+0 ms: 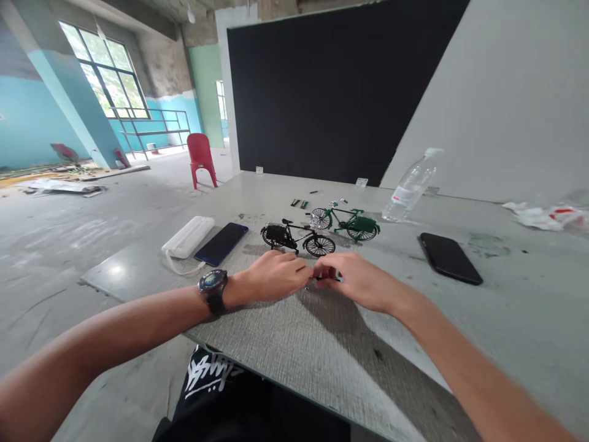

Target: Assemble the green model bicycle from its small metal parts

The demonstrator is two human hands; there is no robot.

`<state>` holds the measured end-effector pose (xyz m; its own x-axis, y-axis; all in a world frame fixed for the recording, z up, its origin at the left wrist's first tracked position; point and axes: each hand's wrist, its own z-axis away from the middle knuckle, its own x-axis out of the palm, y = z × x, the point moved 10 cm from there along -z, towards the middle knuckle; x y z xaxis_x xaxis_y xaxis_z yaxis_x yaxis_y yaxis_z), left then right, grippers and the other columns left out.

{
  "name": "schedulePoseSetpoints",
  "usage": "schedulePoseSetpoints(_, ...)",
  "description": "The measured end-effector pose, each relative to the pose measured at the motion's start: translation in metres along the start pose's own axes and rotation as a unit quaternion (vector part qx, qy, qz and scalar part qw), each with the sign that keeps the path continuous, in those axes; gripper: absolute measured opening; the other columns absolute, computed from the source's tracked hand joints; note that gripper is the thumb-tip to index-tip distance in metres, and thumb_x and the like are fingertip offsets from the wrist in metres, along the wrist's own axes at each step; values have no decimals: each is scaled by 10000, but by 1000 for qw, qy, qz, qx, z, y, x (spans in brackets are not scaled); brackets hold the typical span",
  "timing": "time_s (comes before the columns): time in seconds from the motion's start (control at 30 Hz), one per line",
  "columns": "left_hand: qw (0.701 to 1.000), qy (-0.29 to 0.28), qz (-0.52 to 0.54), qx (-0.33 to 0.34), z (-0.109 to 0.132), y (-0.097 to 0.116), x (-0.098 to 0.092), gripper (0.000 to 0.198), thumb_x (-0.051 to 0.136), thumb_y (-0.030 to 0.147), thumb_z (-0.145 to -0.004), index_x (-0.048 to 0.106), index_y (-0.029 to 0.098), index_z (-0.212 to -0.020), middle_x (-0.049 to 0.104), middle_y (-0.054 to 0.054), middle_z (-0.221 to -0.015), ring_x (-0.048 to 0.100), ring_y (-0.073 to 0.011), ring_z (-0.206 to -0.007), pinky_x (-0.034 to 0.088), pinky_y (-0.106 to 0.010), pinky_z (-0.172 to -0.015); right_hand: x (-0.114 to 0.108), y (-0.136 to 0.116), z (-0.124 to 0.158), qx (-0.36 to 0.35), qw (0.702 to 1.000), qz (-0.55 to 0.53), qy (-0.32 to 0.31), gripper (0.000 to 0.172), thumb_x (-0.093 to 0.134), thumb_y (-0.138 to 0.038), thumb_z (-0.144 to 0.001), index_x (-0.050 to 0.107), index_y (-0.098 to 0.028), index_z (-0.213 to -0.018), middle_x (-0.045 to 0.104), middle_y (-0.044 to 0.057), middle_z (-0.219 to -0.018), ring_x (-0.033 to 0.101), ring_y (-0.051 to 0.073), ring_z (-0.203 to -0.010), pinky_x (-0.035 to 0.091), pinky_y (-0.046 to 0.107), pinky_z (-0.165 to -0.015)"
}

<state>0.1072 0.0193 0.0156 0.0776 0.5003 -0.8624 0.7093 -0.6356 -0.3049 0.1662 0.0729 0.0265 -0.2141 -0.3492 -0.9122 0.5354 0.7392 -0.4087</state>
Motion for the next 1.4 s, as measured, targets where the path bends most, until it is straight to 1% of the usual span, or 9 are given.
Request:
schedulePoseSetpoints(0.23,1000,3,3,1,-1,1,-1,239,405,213,-1048,623,124,-1011,665,-70,-865,657,-180,-767,444,-284,-541,-1,-1,2,15,1000,-18,-8,220,513,-374,-934,684,-238,-912,742,50,-917,649,228,-830,464,371,-756)
schedulePoseSetpoints(0.53,1000,9,5,0,1,1,-1,231,403,200,-1042,621,139,-995,651,-59,-836,635,-170,-740,446,-266,-555,-2,1,6,18,1000,-12,-12,252,490,-407,-941,674,-239,-901,726,35,-823,616,208,-735,427,342,-682)
schedulePoseSetpoints(0.77,1000,5,-5,1,0,3,0,225,405,179,-1035,620,125,-995,651,-60,-838,642,-175,-728,418,-276,-518,-1,-7,4,5,999,-27,-19,250,491,-433,-955,660,-251,-929,727,27,-867,635,211,-781,437,340,-713)
schedulePoseSetpoints(0.87,1000,9,15,-12,1,-2,-3,249,416,252,-1046,622,148,-952,655,-50,-825,638,-168,-715,400,-272,-513,-11,12,7,32,999,-6,-13,290,426,-439,-978,625,-244,-900,712,33,-841,629,206,-751,439,347,-711)
schedulePoseSetpoints(1.0,998,-6,53,-25,6,-13,-6,286,423,325,-1048,631,178,-917,673,-28,-820,628,-152,-709,352,-273,-506,-51,63,22,126,986,45,97,336,361,-478,-978,578,-223,-1001,683,71,-842,620,225,-745,444,371,-719)
schedulePoseSetpoints(1.07,998,-24,55,-32,10,-20,-6,287,434,303,-1039,634,181,-873,673,-17,-790,623,-149,-699,318,-279,-502,-60,82,29,156,979,72,113,355,379,-504,-967,577,-217,-1036,690,95,-905,628,242,-789,444,378,-727)
schedulePoseSetpoints(1.2,994,-56,87,-27,14,-25,-5,351,423,336,-1042,651,179,-827,676,-20,-771,614,-134,-669,272,-287,-499,-43,95,27,159,984,78,34,419,460,-576,-931,633,-202,-1004,700,117,-927,624,251,-793,438,376,-709)
schedulePoseSetpoints(1.3,991,-73,109,-14,15,-25,-5,399,391,353,-1056,657,179,-814,683,-22,-776,616,-135,-681,249,-292,-501,-27,82,20,129,989,68,-5,415,501,-573,-921,657,-195,-991,701,111,-934,613,241,-783,425,364,-691)
schedulePoseSetpoints(1.4,989,-92,117,-19,15,-28,-6,470,364,402,-1068,667,176,-788,684,-23,-764,610,-134,-664,239,-293,-505,-15,58,14,101,993,54,-21,374,551,-557,-901,669,-210,-978,689,75,-860,582,210,-711,387,332,-632)
